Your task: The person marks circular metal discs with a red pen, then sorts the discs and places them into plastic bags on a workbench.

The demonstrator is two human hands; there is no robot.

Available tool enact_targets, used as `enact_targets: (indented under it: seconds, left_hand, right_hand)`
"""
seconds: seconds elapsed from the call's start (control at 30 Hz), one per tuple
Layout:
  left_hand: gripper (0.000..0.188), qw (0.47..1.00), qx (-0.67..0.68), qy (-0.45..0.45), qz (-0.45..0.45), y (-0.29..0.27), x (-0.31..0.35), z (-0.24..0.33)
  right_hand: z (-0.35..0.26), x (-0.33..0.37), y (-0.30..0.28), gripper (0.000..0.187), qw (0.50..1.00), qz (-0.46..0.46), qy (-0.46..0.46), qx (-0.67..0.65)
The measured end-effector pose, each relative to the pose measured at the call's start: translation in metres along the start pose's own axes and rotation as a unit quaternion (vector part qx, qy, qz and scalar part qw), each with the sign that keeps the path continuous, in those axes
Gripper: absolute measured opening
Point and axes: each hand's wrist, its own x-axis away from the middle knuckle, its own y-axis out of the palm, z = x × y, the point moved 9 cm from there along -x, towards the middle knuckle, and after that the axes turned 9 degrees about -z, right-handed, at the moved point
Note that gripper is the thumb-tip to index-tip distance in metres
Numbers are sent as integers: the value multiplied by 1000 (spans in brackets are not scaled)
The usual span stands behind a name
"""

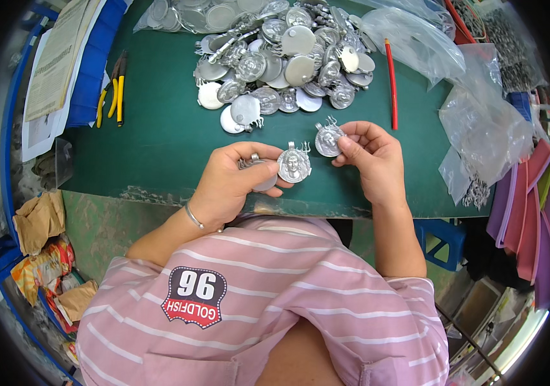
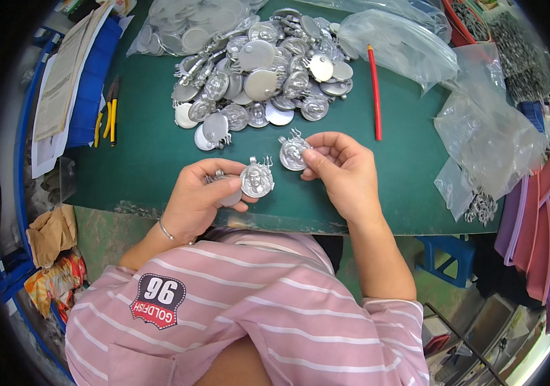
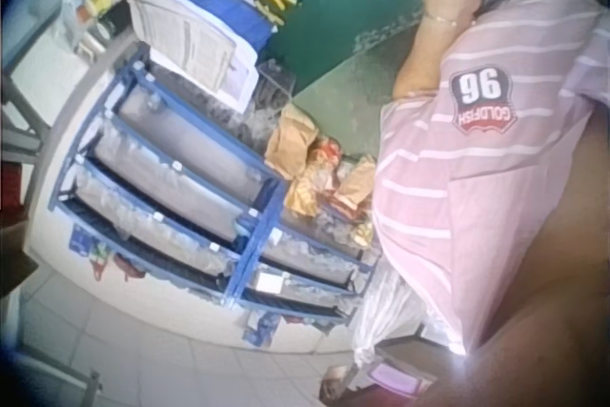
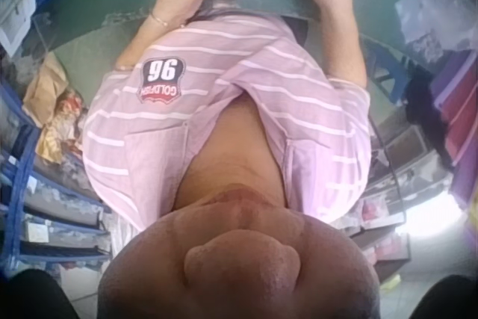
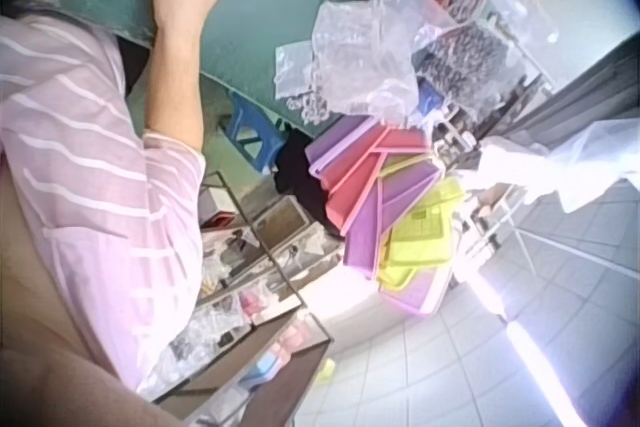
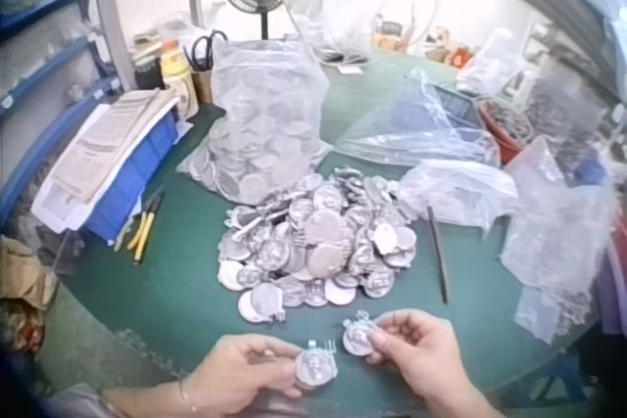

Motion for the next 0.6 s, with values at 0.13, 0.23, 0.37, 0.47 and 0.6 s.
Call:
enact_targets:
  seconds: [0.13, 0.23, 0.37, 0.47, 0.6]
  left_hand:
    - [22, 1000, -3, 2, 8, -1, 0, 1]
    - [23, 1000, -2, 3, 12, -2, 0, 2]
    - [23, 1000, 3, 10, 14, -3, -1, 0]
    - [23, 1000, -1, 8, 13, -2, -2, 1]
    - [23, 1000, -3, 4, 13, -3, -2, 1]
  right_hand:
    - [8, 7, 2, 17, 998, -12, 14, -62]
    - [9, 10, 4, 17, 996, -22, 10, -84]
    - [11, 14, 5, 18, 995, -26, 11, -92]
    - [17, 14, 5, 18, 995, -25, 29, -93]
    - [19, 15, 4, 18, 995, -20, 37, -89]
